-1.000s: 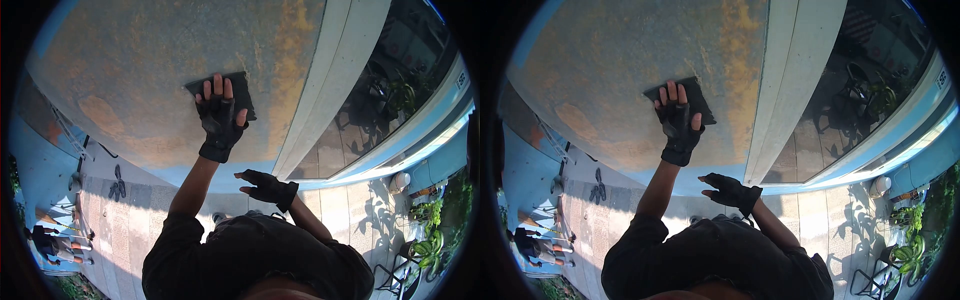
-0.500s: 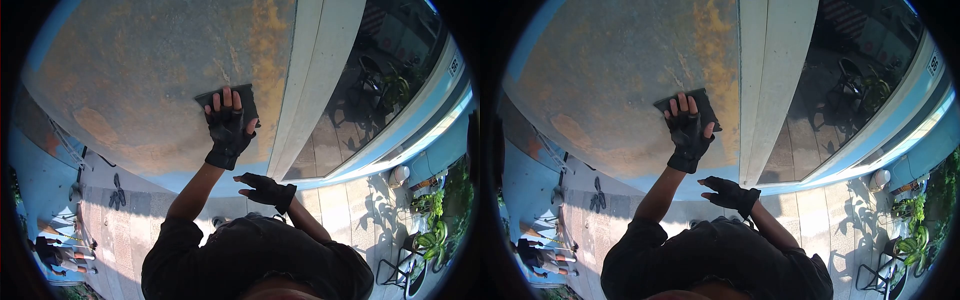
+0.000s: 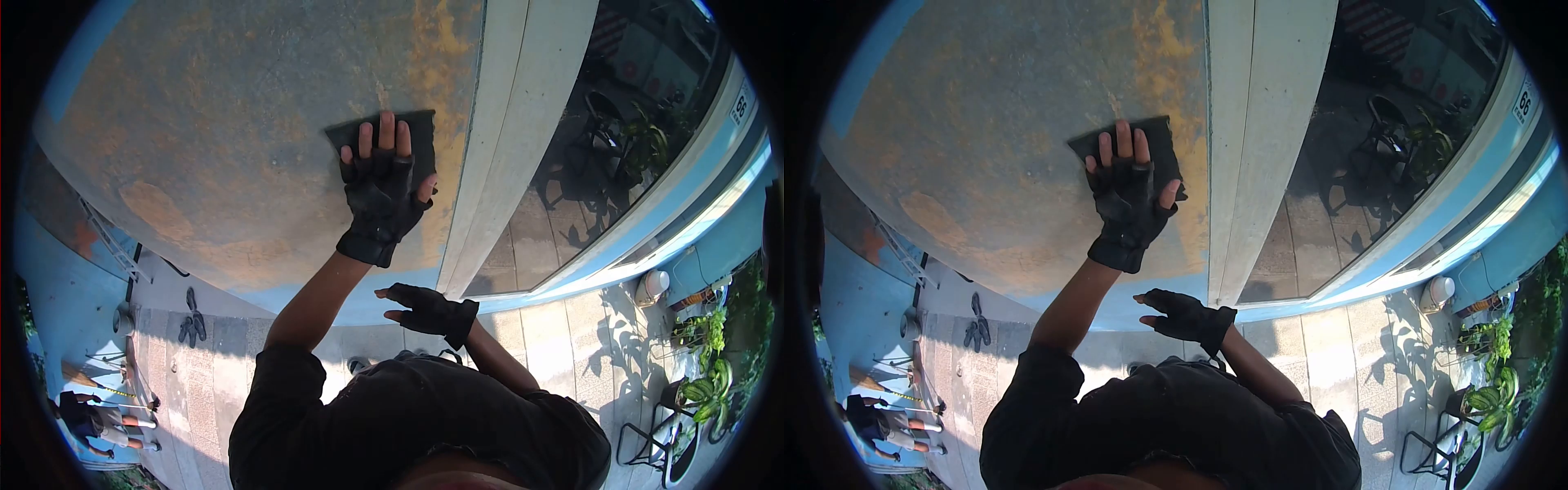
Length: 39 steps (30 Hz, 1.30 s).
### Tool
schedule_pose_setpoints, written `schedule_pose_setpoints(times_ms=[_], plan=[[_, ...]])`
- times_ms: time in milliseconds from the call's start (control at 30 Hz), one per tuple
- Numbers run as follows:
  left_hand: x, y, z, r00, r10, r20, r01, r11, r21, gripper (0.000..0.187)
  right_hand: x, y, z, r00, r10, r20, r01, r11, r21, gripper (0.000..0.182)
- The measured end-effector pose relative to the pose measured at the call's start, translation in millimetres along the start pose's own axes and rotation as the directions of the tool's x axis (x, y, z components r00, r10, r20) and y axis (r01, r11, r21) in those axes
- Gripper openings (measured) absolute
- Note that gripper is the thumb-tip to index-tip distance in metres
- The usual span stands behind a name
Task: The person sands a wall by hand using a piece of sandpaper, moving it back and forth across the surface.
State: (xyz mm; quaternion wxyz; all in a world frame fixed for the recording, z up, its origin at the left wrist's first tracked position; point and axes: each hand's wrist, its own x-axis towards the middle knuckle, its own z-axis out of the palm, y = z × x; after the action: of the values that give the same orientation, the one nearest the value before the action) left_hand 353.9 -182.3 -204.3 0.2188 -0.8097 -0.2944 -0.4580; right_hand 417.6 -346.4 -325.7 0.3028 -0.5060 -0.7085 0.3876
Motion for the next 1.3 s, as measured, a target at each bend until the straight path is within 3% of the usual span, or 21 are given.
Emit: schedule_pose_setpoints(times_ms=[67, 167, 267, 367, 433, 500, 567, 700, 833, 900, 1033, 1100, 1133, 1300], plan=[[-45, 12, 22, 0.992, 0.085, 0.093, -0.089, 0.995, 0.048, 0.085, -3, 1, 1, 1.0, -0.008, -0.019, 0.01, 0.998, 0.059, 0.05], [-66, 14, 34, 0.988, 0.111, 0.103, -0.123, 0.987, 0.109, 0.086, -3, 11, 5, 1.0, 0.003, -0.028, 0.0, 0.997, 0.082, 0.05], [-25, 10, 9, 0.994, 0.086, 0.063, -0.089, 0.994, 0.056, 0.084, -4, 5, -2, 1.0, 0.002, -0.009, -0.002, 0.999, 0.048, 0.051], [48, -8, -26, 0.992, 0.004, -0.129, -0.017, 0.995, -0.097, 0.077, -2, 3, -5, 1.0, -0.001, 0.005, 0.001, 1.0, -0.014, 0.051], [89, -24, -37, 0.951, -0.006, -0.309, -0.02, 0.996, -0.083, 0.076, -1, -1, -5, 1.0, 0.005, 0.009, -0.005, 1.0, -0.008, 0.051], [98, -26, -39, 0.935, -0.009, -0.354, -0.012, 0.998, -0.057, 0.075, -1, -1, -4, 1.0, 0.009, 0.013, -0.009, 1.0, -0.004, 0.051], [90, -19, -33, 0.945, 0.028, -0.326, -0.029, 1.0, 0.002, 0.076, -3, 3, 0, 0.999, -0.037, 0.011, 0.038, 0.999, -0.022, 0.051], [0, 12, -1, 0.992, 0.109, 0.058, -0.111, 0.993, 0.038, 0.082, -8, 6, 3, 0.999, -0.038, 0.022, 0.039, 0.998, -0.055, 0.051], [-49, 8, 24, 0.973, 0.226, 0.053, -0.23, 0.97, 0.082, 0.084, -9, 11, 2, 0.999, -0.041, 0.006, 0.041, 0.999, -0.015, 0.052], [-41, 5, 18, 0.979, 0.188, 0.081, -0.192, 0.981, 0.036, 0.083, -12, 10, 1, 0.999, -0.038, 0.018, 0.039, 0.999, -0.018, 0.052], [51, -20, -27, 0.987, 0.089, -0.134, -0.081, 0.994, 0.067, 0.08, -7, 8, 0, 0.999, -0.021, 0.039, 0.022, 0.999, -0.024, 0.052], [93, -37, -37, 0.927, 0.091, -0.365, -0.091, 0.996, 0.017, 0.081, -6, 8, 2, 0.999, -0.023, 0.042, 0.024, 0.999, -0.027, 0.052], [106, -40, -42, 0.918, 0.116, -0.38, -0.087, 0.992, 0.092, 0.078, -6, 7, 3, 0.998, -0.028, 0.05, 0.029, 0.999, -0.023, 0.052], [83, -30, -34, 0.941, 0.106, -0.323, -0.069, 0.99, 0.123, 0.077, -5, 11, 9, 0.997, -0.052, 0.054, 0.052, 0.999, 0.006, 0.053]])
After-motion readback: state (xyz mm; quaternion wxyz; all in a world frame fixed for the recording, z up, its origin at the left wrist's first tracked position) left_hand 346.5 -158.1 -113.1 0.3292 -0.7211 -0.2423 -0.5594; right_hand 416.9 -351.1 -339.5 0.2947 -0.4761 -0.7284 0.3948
